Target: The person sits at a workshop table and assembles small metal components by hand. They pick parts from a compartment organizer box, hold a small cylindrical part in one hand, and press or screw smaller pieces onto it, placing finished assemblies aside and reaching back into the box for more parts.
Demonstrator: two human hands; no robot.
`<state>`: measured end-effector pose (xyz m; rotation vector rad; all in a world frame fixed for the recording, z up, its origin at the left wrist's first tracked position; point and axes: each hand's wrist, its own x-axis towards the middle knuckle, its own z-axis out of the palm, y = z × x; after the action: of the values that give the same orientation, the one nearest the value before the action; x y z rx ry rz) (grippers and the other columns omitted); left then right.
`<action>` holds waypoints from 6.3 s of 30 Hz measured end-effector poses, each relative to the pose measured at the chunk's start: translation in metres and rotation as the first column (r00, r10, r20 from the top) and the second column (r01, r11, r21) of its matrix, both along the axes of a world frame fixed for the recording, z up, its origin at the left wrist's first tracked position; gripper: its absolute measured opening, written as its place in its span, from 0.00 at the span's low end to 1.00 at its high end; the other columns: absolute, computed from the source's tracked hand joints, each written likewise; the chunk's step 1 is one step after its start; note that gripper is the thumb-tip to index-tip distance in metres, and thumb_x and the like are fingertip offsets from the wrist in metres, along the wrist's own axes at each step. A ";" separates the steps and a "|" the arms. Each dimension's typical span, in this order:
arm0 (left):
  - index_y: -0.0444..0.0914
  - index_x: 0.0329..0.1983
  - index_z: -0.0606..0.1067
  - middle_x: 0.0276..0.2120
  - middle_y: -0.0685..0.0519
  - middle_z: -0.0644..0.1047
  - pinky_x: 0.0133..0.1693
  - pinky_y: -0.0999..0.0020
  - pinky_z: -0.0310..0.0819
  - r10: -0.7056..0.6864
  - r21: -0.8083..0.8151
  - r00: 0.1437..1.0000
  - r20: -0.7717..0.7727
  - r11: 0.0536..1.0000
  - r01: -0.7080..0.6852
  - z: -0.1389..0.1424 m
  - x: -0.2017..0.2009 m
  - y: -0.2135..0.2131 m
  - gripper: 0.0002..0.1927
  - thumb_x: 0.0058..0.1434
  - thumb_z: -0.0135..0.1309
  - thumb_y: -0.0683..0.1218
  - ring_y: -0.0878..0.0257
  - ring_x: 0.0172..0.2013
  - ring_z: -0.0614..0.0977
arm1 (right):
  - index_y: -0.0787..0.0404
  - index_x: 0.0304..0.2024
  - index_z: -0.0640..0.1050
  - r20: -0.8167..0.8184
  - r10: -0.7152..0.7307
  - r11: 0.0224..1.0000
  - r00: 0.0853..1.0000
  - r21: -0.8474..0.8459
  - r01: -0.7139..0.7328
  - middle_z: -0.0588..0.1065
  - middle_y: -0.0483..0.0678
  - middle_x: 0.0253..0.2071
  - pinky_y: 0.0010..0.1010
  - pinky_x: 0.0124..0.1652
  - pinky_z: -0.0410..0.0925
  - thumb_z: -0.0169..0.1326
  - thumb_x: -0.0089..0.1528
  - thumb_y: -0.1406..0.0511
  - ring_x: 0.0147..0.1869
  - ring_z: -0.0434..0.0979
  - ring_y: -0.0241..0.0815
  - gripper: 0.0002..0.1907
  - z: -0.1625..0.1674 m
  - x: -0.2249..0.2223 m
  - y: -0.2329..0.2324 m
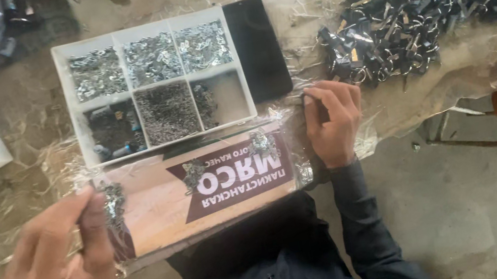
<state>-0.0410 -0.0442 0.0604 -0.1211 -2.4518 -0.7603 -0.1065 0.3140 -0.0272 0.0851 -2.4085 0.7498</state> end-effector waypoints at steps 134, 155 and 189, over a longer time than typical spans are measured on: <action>0.39 0.59 0.79 0.51 0.49 0.80 0.47 0.62 0.81 -0.297 0.195 0.949 -0.105 0.930 0.312 -0.046 -0.081 0.028 0.21 0.61 0.64 0.39 0.55 0.46 0.85 | 0.62 0.38 0.84 0.329 0.602 0.785 0.728 -0.410 -0.464 0.76 0.43 0.32 0.22 0.32 0.64 0.66 0.59 0.69 0.31 0.72 0.30 0.05 0.060 -0.065 -0.141; 0.39 0.54 0.79 0.49 0.53 0.80 0.47 0.61 0.77 -0.197 0.261 0.975 -0.099 0.941 0.216 -0.039 -0.083 0.024 0.19 0.59 0.67 0.43 0.55 0.45 0.83 | 0.61 0.39 0.83 0.182 0.620 0.783 0.763 -0.197 -0.590 0.76 0.45 0.38 0.29 0.37 0.66 0.63 0.62 0.70 0.43 0.71 0.42 0.03 0.076 -0.065 -0.152; 0.37 0.55 0.79 0.49 0.51 0.80 0.48 0.63 0.78 -0.160 0.284 0.976 -0.148 0.938 0.197 -0.043 -0.077 0.023 0.18 0.62 0.66 0.45 0.56 0.47 0.84 | 0.62 0.49 0.83 0.142 0.601 0.800 0.787 -0.099 -0.592 0.77 0.48 0.42 0.34 0.47 0.69 0.61 0.61 0.71 0.46 0.77 0.45 0.13 0.066 -0.059 -0.154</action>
<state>-0.1180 -0.0212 0.0176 -0.2708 -2.2020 -1.1580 -0.1652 0.1602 0.0390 0.8349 -2.5299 1.1335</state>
